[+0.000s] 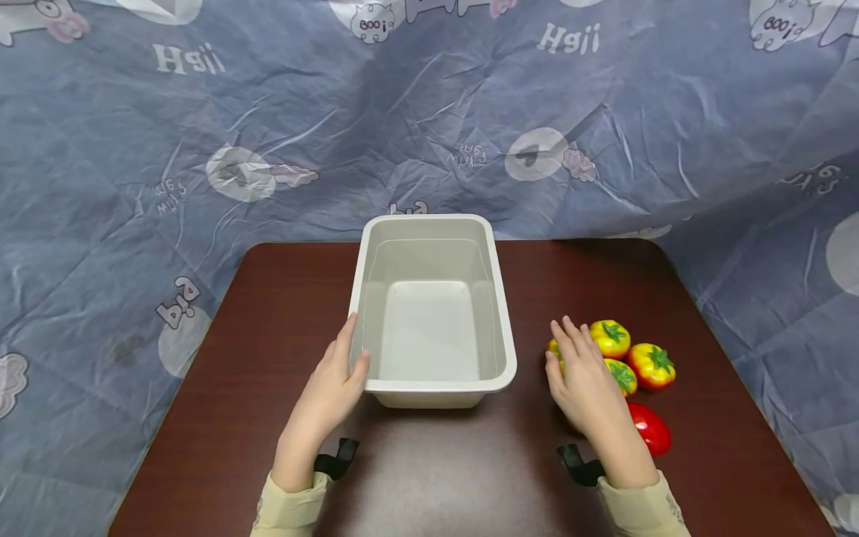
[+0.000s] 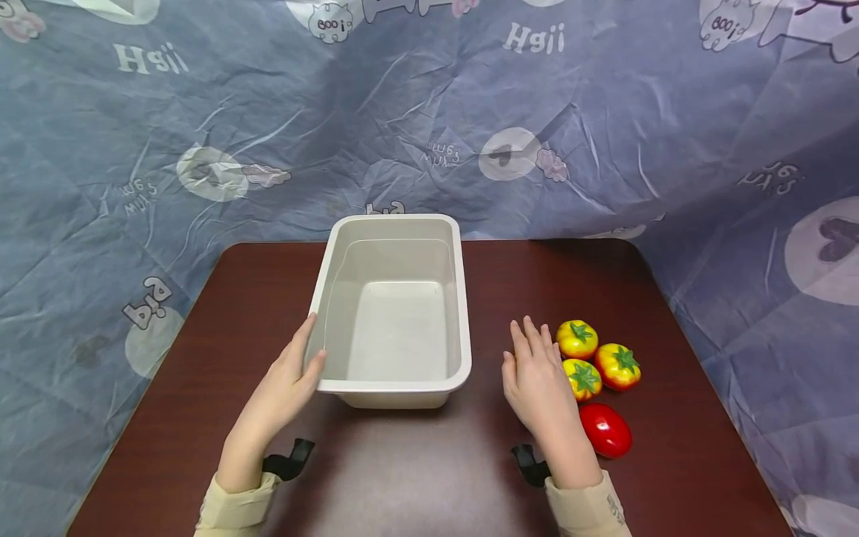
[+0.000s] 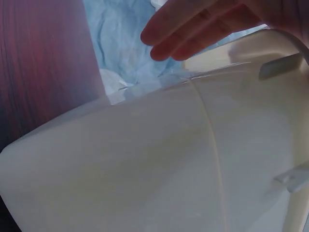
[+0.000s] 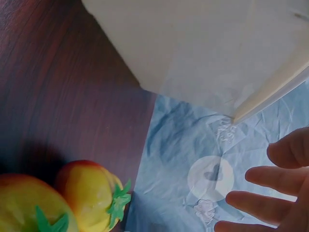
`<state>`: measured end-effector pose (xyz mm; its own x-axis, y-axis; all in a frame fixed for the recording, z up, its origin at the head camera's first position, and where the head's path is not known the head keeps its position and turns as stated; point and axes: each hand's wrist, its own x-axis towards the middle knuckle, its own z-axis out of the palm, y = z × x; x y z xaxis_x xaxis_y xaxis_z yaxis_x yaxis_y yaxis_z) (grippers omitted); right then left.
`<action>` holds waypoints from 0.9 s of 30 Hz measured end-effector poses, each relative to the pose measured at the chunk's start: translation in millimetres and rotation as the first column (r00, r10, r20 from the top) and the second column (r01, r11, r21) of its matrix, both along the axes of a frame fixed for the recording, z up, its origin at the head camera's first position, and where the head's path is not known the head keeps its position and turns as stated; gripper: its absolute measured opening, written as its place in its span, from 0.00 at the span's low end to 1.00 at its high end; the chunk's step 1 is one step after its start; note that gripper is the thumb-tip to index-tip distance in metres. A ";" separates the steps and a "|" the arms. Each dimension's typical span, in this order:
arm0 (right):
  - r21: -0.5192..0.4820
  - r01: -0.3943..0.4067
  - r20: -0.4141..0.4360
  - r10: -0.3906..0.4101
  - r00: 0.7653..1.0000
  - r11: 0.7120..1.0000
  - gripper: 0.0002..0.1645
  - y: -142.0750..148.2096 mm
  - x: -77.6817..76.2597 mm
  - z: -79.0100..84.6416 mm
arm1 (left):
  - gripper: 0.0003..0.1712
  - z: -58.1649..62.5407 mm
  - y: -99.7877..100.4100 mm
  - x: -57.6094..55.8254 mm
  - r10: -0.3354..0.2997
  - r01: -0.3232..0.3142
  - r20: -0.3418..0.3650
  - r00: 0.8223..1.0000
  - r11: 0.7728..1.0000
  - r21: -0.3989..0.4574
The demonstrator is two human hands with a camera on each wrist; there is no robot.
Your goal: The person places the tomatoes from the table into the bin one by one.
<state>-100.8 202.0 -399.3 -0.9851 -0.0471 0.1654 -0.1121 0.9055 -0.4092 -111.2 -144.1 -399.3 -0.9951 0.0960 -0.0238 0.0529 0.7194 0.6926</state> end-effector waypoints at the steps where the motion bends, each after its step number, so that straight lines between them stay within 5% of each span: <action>1: 0.000 0.002 0.009 -0.002 1.000 1.000 0.33 1.2 -1.0 -1.1 | 0.38 -0.4 -1.0 0.1 -0.007 0.007 0.008 1.000 1.000 0.010; 13: 0.020 0.010 0.081 -0.011 0.997 1.000 0.35 10.2 -12.6 -7.1 | 0.41 -4.9 -7.3 -1.9 -0.042 0.038 0.035 0.999 0.993 0.113; 27: 0.052 0.023 0.136 -0.030 0.990 0.998 0.35 13.5 -30.0 -21.3 | 0.41 -15.0 -2.4 0.3 0.032 -0.038 0.033 0.999 0.975 0.218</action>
<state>-130.8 215.5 -420.6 -0.9993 -0.0255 0.0268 -0.0337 0.9272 -0.3731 -110.8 -146.5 -414.2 -0.9971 0.0674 -0.0347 0.0084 0.5519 0.8338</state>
